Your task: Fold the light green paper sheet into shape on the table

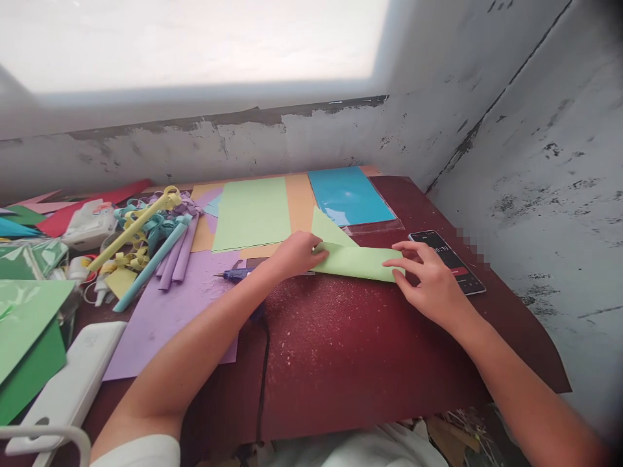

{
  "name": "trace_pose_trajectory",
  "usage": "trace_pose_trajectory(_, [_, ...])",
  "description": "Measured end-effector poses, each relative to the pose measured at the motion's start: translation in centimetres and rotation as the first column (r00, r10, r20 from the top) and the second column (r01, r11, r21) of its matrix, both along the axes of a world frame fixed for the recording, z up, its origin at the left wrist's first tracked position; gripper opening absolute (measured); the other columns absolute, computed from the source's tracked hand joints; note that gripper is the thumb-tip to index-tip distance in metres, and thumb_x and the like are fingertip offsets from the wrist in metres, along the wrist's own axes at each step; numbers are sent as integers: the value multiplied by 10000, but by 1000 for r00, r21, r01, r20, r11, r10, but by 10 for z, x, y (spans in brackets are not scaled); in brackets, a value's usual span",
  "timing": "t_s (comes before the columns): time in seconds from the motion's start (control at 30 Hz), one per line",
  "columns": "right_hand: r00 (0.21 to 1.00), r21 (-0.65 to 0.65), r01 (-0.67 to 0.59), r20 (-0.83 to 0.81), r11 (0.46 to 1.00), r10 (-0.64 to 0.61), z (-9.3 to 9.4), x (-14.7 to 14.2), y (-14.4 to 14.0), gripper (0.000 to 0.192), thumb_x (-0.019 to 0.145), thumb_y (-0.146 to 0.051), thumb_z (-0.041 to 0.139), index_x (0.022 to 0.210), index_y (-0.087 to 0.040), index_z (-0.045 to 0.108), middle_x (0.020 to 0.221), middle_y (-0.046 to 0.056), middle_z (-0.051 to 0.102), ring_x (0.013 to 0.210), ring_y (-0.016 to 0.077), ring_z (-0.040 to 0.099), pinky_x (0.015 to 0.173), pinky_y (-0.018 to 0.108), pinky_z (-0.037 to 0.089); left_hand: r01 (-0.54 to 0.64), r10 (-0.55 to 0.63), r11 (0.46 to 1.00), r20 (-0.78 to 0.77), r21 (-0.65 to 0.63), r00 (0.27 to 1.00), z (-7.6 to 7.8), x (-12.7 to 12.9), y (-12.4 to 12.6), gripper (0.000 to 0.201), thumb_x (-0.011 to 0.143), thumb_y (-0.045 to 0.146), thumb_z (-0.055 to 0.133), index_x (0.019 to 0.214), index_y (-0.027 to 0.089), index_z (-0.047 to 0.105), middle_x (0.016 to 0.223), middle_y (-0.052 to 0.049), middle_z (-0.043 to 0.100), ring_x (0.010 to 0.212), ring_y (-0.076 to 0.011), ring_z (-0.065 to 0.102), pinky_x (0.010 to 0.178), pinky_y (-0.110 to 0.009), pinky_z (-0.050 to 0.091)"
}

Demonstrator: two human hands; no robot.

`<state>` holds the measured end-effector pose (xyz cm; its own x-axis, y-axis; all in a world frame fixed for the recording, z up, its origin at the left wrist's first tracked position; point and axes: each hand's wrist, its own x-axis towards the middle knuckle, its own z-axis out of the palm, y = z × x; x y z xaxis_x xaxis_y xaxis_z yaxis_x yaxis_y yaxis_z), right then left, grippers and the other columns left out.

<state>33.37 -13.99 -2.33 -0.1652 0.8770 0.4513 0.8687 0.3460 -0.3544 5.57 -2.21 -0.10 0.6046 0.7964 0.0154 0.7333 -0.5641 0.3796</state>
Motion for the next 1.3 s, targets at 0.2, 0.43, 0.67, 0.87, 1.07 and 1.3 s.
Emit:
trace_pose_trajectory(0.2, [971,70,-197,149,978,185,-4,-8,6,280,951,-86,536,995,-245,762,1174,88,721,1114,305,645,928,504,556,-7,13,998,-82,70,997,-2,5,-3,267,931,296,556,700,175,610,831,-94,682,761,-195,603,657,-315,401])
trace_pose_trajectory(0.43, [967,-71,-255,-5,964,255,-19,-9,9,277,976,-131,521,1063,-256,752,1122,69,739,1056,259,684,958,470,585,-31,36,998,-87,54,996,-4,6,-7,266,964,294,554,1163,160,670,1125,-113,713,1018,-254,675,822,-348,510])
trace_pose_trajectory(0.67, [971,-92,-236,-52,967,232,-25,-9,9,276,978,-154,517,1071,-266,752,1112,70,736,1029,259,687,992,506,563,137,-75,933,-190,333,979,9,13,-25,260,1031,272,480,1163,168,677,1410,-153,586,1283,-306,567,1064,-451,435])
trace_pose_trajectory(0.87, [970,-72,-231,-90,970,224,-21,-12,8,260,998,-193,514,1066,-262,754,1099,75,730,1052,254,684,1022,493,549,375,-258,868,-350,325,900,8,21,-41,191,976,208,546,1129,152,645,1142,-127,668,1061,-266,638,905,-392,455])
trace_pose_trajectory(1.07, [965,-24,-12,-261,1000,6,2,-4,10,283,1004,-292,532,1215,-268,718,1223,80,726,1147,265,677,1013,460,545,413,-278,847,-384,334,881,9,15,-37,261,890,20,512,1087,142,632,1010,-99,699,943,-243,662,807,-370,450])
trace_pose_trajectory(1.3, [825,-251,79,-526,965,-205,20,8,13,242,982,-350,556,1080,-256,757,1152,62,774,1082,261,723,991,446,564,304,-377,895,189,326,907,38,-4,-17,381,844,-20,490,932,256,737,1361,-5,679,1400,-230,521,1229,-524,332])
